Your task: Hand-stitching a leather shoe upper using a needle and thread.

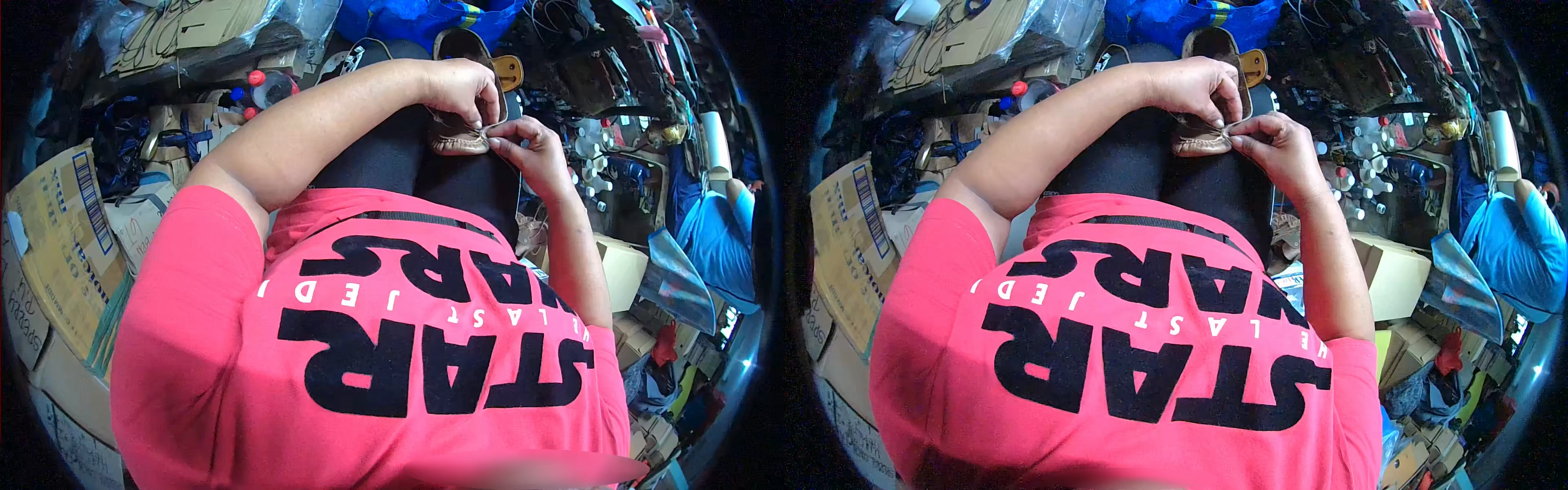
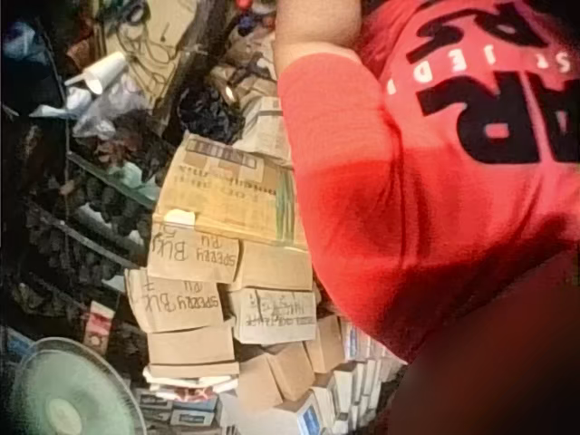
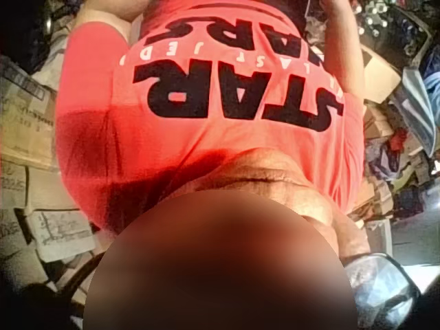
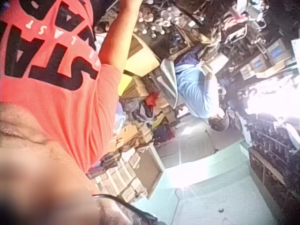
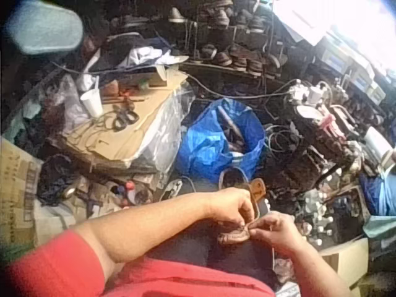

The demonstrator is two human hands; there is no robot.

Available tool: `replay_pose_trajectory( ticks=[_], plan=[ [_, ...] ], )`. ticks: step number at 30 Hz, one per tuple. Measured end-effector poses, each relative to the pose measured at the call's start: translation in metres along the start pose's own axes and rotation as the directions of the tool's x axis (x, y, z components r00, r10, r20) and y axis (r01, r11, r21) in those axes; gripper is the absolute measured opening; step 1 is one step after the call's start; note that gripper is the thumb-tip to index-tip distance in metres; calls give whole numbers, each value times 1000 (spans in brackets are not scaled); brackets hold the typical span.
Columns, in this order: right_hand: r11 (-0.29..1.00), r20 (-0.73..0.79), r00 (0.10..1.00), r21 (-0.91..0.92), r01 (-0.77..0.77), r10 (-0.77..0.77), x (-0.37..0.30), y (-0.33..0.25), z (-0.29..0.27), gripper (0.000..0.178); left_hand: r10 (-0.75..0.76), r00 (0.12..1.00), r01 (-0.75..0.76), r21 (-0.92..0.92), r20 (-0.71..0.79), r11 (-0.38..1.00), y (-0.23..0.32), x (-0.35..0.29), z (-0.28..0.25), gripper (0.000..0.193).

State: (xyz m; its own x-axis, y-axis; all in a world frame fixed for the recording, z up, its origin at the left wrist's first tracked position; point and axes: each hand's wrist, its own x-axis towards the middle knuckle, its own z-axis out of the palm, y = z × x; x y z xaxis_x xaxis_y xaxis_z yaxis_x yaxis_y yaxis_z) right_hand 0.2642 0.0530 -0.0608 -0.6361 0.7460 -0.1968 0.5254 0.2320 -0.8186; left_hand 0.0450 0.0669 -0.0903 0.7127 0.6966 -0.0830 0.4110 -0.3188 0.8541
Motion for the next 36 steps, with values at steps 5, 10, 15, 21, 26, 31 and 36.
replay_pose_trajectory(
  ticks=[5,10,15,21,26,31,36],
  plan=[
    [959,-63,982,-237,157,-176,-11,-10,1,17,153,884,-43,250,-443,967,7,-30,7,34],
    [788,-89,947,-581,202,-308,-34,-16,13,29,85,752,89,227,-654,970,29,-82,23,35],
    [824,-74,975,-551,136,-210,-42,-12,19,36,61,771,196,328,-633,924,38,-96,48,16],
    [807,-44,983,-577,121,-179,-42,-16,15,38,101,779,248,452,-619,857,43,-90,51,10],
    [828,-32,984,-546,128,-174,-44,-13,16,43,53,761,454,589,-646,668,49,-93,52,7],
    [981,5,998,-185,62,-62,-28,2,0,43,101,716,284,421,-690,861,31,-79,44,9],
    [977,96,993,-193,88,-70,-10,10,-14,33,76,787,223,397,-612,890,19,-69,41,14]
  ],
)
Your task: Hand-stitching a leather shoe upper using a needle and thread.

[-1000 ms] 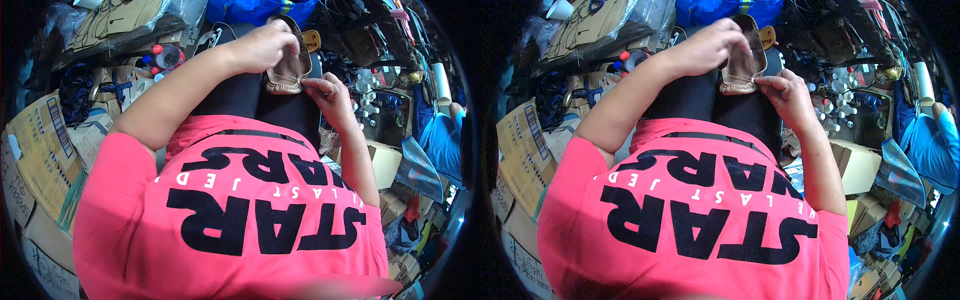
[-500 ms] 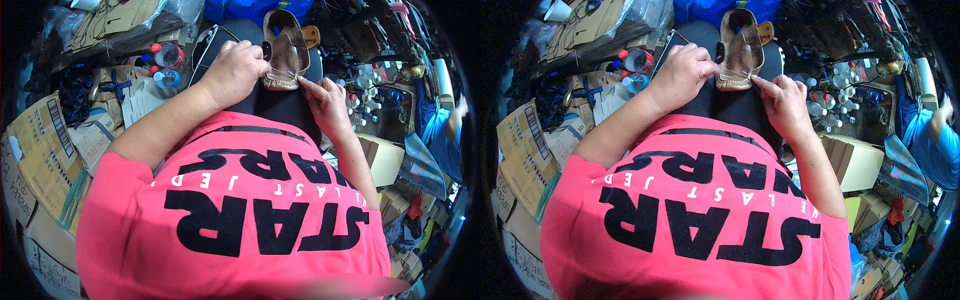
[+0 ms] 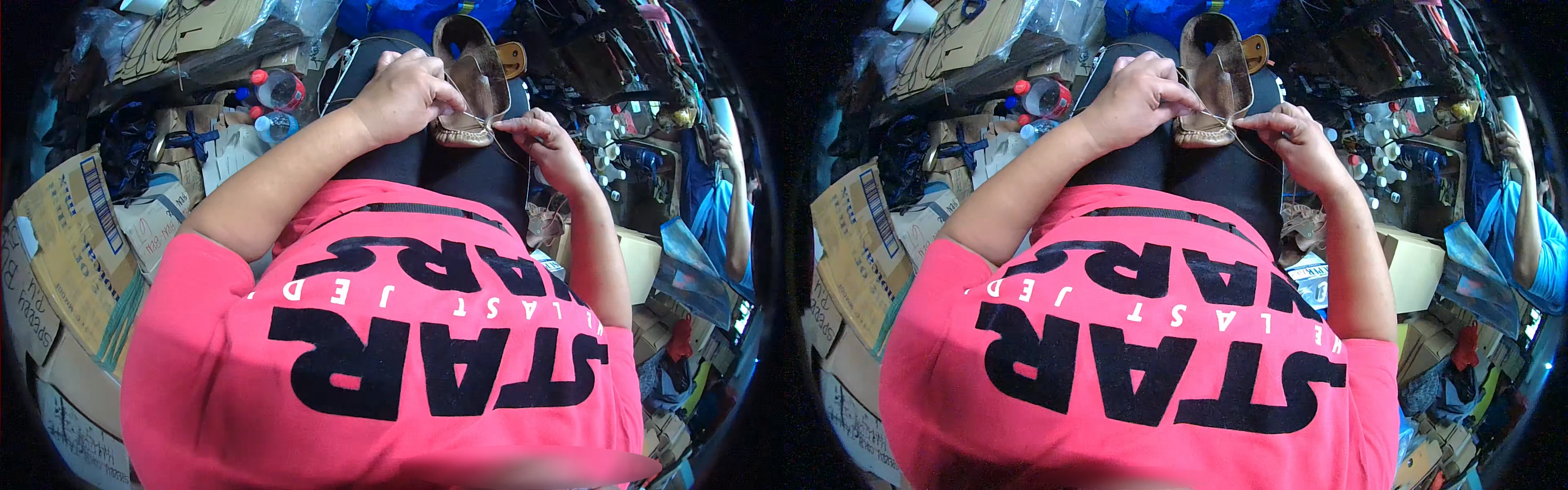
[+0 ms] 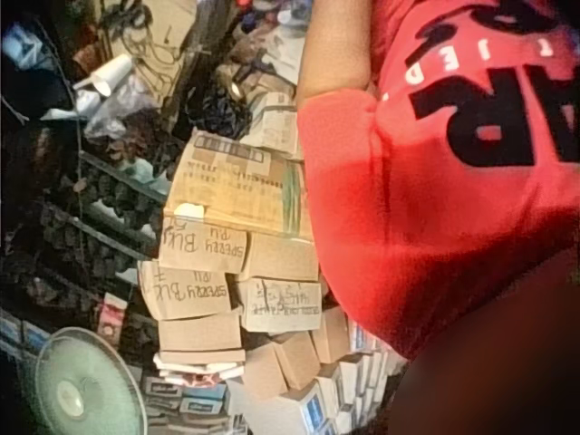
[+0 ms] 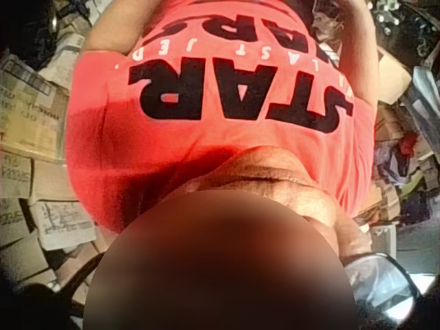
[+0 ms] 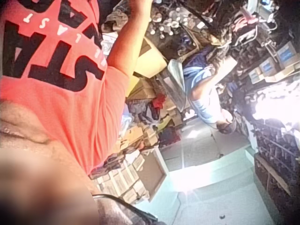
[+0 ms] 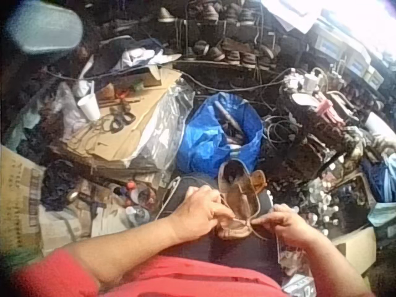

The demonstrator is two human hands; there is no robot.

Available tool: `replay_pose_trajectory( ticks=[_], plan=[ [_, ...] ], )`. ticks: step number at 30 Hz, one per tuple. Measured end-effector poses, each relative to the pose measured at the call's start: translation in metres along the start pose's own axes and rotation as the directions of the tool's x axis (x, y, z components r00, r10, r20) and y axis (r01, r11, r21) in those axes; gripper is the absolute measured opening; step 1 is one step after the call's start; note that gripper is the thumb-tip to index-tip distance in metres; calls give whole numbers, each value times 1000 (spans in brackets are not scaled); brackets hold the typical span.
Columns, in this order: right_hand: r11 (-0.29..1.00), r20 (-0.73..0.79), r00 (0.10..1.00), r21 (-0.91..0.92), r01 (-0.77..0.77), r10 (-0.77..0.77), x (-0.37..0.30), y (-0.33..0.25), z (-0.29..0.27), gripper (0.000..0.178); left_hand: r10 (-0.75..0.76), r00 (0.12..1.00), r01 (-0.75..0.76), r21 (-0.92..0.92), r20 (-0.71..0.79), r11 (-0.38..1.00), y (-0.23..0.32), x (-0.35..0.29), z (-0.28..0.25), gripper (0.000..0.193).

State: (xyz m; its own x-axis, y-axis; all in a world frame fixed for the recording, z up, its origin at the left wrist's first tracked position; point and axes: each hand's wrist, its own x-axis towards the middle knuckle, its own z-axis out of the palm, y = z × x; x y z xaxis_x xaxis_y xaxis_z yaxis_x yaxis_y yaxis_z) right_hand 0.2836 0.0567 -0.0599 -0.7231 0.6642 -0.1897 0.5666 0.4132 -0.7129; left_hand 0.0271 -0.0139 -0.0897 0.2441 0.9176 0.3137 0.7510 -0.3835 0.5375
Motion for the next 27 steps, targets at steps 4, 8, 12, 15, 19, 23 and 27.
replay_pose_trajectory(
  ticks=[4,8,12,15,19,23,27],
  plan=[
    [997,60,998,75,18,-23,7,8,-2,27,-16,999,15,35,39,999,1,2,0,13],
    [986,93,996,168,-16,0,7,12,-3,27,4,999,-7,64,51,998,1,1,0,13],
    [986,91,996,168,-19,3,8,12,-2,27,29,999,-31,52,33,998,-2,0,2,12],
    [988,78,996,153,20,-32,8,17,-2,30,37,999,-40,76,38,996,-1,0,2,13],
    [979,89,996,202,-1,-17,8,19,-1,38,-30,994,24,61,102,998,3,2,0,12],
    [945,115,993,322,-63,27,9,20,-1,39,21,996,-22,5,90,1000,1,5,3,12],
    [954,134,991,296,-45,5,13,18,-4,39,59,990,-55,-33,127,998,-4,15,7,11]
  ],
)
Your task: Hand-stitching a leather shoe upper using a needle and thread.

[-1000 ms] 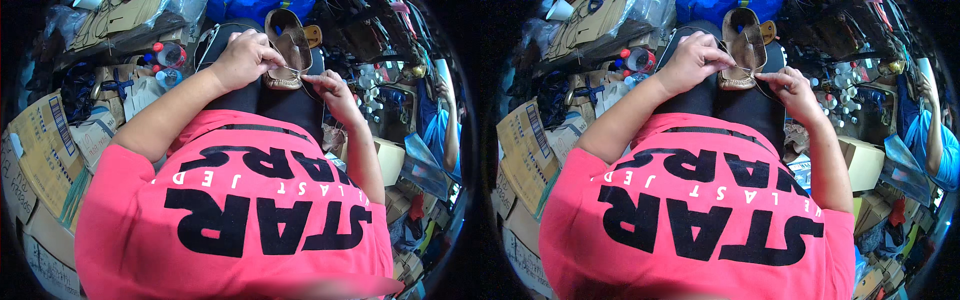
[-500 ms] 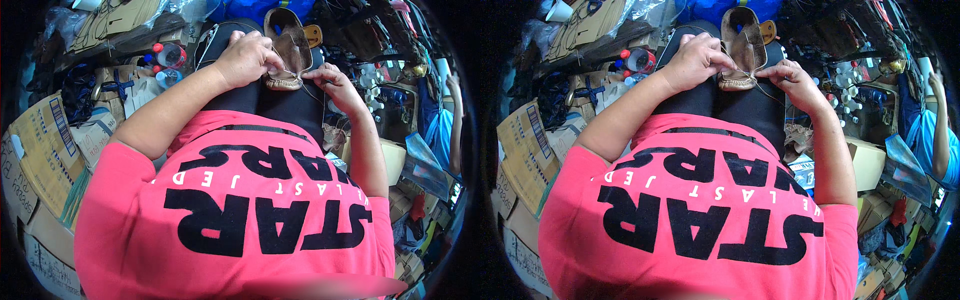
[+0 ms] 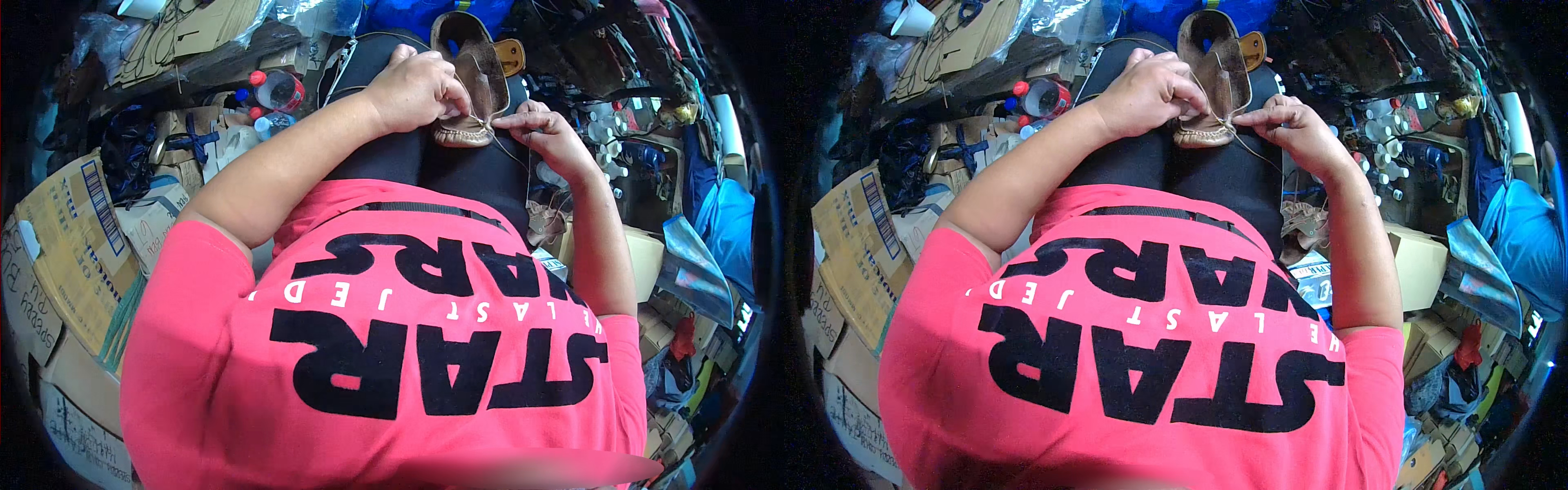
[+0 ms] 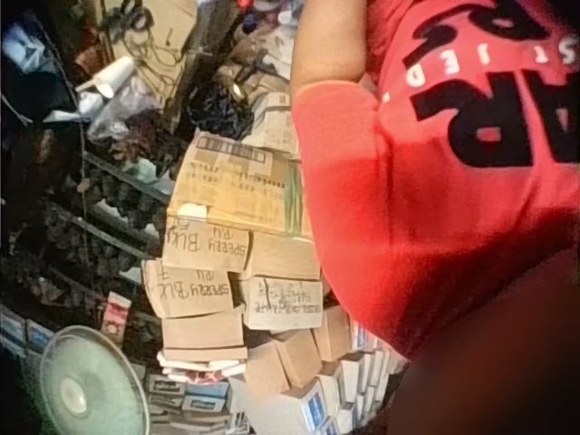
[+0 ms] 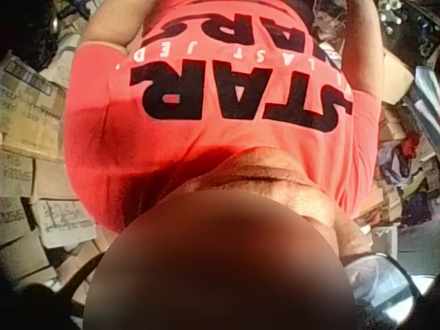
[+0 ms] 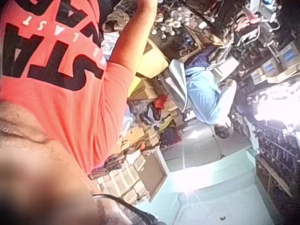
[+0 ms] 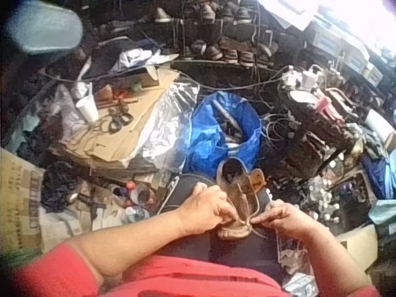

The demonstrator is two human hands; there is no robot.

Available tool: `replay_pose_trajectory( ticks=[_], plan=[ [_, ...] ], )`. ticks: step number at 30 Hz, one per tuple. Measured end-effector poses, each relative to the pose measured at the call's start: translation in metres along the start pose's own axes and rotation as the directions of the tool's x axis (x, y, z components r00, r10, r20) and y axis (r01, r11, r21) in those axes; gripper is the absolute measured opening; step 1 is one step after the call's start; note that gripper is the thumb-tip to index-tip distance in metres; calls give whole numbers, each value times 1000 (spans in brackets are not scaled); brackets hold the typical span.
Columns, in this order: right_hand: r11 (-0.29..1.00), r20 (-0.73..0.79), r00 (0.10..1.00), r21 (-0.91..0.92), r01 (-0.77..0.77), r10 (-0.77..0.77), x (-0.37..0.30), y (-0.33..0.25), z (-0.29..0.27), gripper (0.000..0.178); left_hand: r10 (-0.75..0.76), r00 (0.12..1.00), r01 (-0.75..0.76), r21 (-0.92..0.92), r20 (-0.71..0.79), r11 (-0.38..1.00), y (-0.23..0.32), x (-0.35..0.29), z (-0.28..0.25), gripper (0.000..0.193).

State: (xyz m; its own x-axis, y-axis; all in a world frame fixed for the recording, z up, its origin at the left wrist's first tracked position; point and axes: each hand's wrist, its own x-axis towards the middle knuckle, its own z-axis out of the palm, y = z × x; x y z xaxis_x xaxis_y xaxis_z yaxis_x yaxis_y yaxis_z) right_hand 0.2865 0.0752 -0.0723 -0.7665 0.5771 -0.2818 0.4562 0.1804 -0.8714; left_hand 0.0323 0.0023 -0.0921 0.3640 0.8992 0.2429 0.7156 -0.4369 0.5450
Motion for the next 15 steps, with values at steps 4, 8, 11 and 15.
replay_pose_trajectory(
  ticks=[4,8,11,15],
  plan=[
    [1000,19,1000,7,2,-2,3,3,-1,38,65,997,-63,-63,42,996,-7,9,1,10],
    [999,-15,999,-33,29,-30,-3,1,2,38,80,995,-75,-76,68,994,-9,5,-1,10],
    [1000,-38,999,25,6,-5,-7,0,6,38,94,995,-89,-107,39,990,-9,2,-3,10],
    [999,-9,999,-10,-41,41,-8,-1,3,42,94,995,-87,-132,42,987,-12,1,-3,9]
  ],
)
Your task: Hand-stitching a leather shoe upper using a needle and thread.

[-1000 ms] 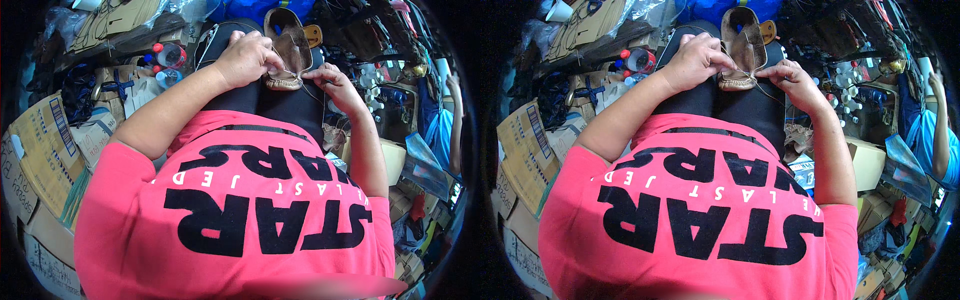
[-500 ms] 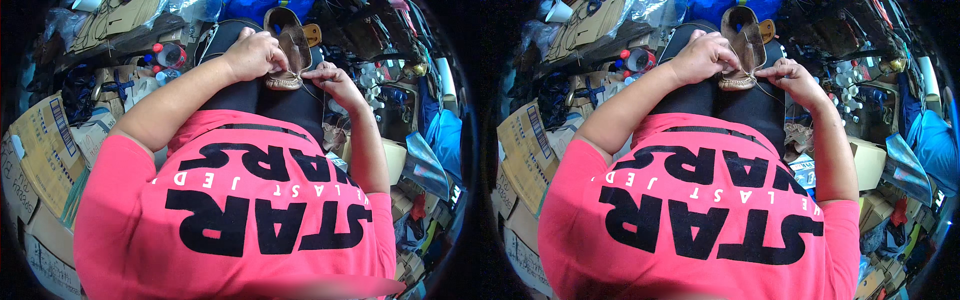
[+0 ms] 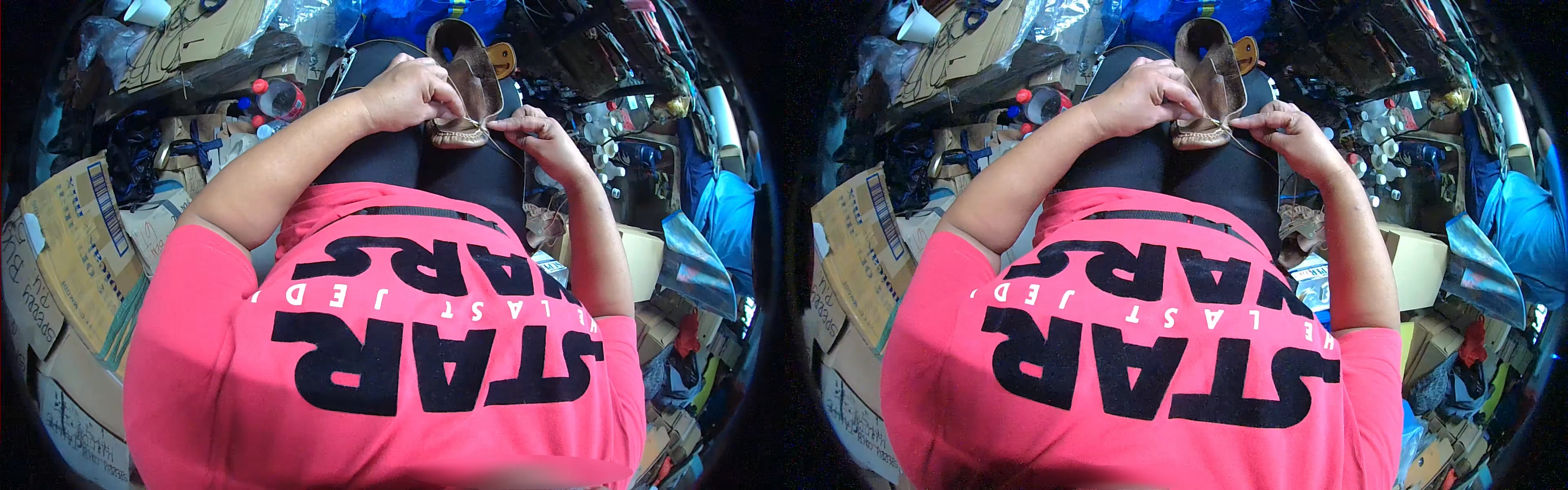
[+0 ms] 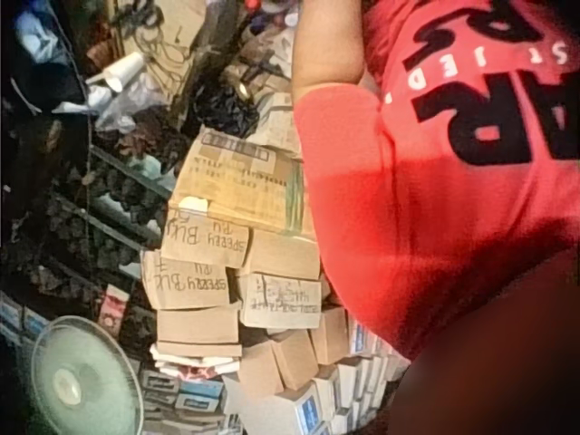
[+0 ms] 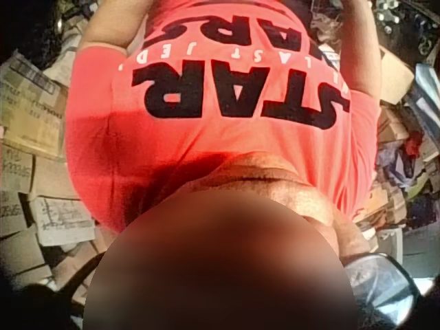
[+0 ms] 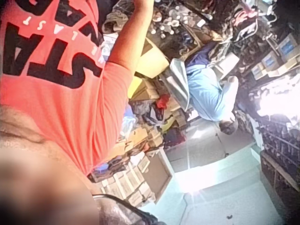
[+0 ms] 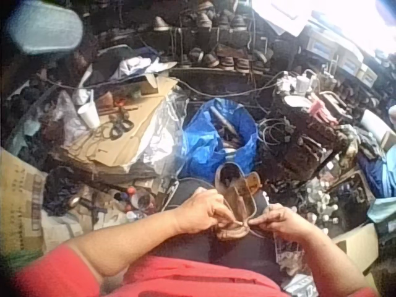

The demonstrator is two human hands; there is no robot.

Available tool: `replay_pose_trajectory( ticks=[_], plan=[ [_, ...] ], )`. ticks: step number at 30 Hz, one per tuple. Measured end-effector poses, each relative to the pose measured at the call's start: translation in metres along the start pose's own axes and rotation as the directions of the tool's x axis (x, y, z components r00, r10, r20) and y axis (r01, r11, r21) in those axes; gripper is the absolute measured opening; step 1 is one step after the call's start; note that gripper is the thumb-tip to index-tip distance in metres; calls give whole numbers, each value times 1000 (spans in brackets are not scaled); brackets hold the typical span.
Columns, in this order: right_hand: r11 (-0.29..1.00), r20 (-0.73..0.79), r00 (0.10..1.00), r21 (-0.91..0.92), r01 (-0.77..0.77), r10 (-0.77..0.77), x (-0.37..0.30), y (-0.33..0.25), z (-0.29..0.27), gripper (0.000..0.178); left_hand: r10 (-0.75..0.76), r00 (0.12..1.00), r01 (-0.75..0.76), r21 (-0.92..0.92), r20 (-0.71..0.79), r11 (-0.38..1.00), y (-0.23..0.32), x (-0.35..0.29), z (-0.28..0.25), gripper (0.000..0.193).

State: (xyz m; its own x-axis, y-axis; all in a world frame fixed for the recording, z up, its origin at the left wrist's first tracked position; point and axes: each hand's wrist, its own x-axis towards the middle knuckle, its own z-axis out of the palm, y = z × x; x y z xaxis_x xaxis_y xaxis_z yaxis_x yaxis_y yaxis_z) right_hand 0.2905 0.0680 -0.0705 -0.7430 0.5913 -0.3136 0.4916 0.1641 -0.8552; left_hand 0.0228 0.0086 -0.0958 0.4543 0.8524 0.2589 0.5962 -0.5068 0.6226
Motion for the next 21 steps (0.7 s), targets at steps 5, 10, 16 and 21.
replay_pose_trajectory(
  ticks=[5,10,16,21],
  plan=[
    [998,-31,999,49,38,-36,1,4,2,41,25,999,-26,-29,-23,999,0,1,0,9],
    [998,-24,999,46,48,-47,3,6,2,41,28,999,-27,4,-22,1000,1,5,2,9],
    [998,2,999,27,49,-49,9,1,1,41,9,999,-3,-114,54,993,-5,22,6,9],
    [998,15,999,-51,32,-31,6,-6,1,38,141,989,-142,20,42,990,0,24,6,10]
  ],
)
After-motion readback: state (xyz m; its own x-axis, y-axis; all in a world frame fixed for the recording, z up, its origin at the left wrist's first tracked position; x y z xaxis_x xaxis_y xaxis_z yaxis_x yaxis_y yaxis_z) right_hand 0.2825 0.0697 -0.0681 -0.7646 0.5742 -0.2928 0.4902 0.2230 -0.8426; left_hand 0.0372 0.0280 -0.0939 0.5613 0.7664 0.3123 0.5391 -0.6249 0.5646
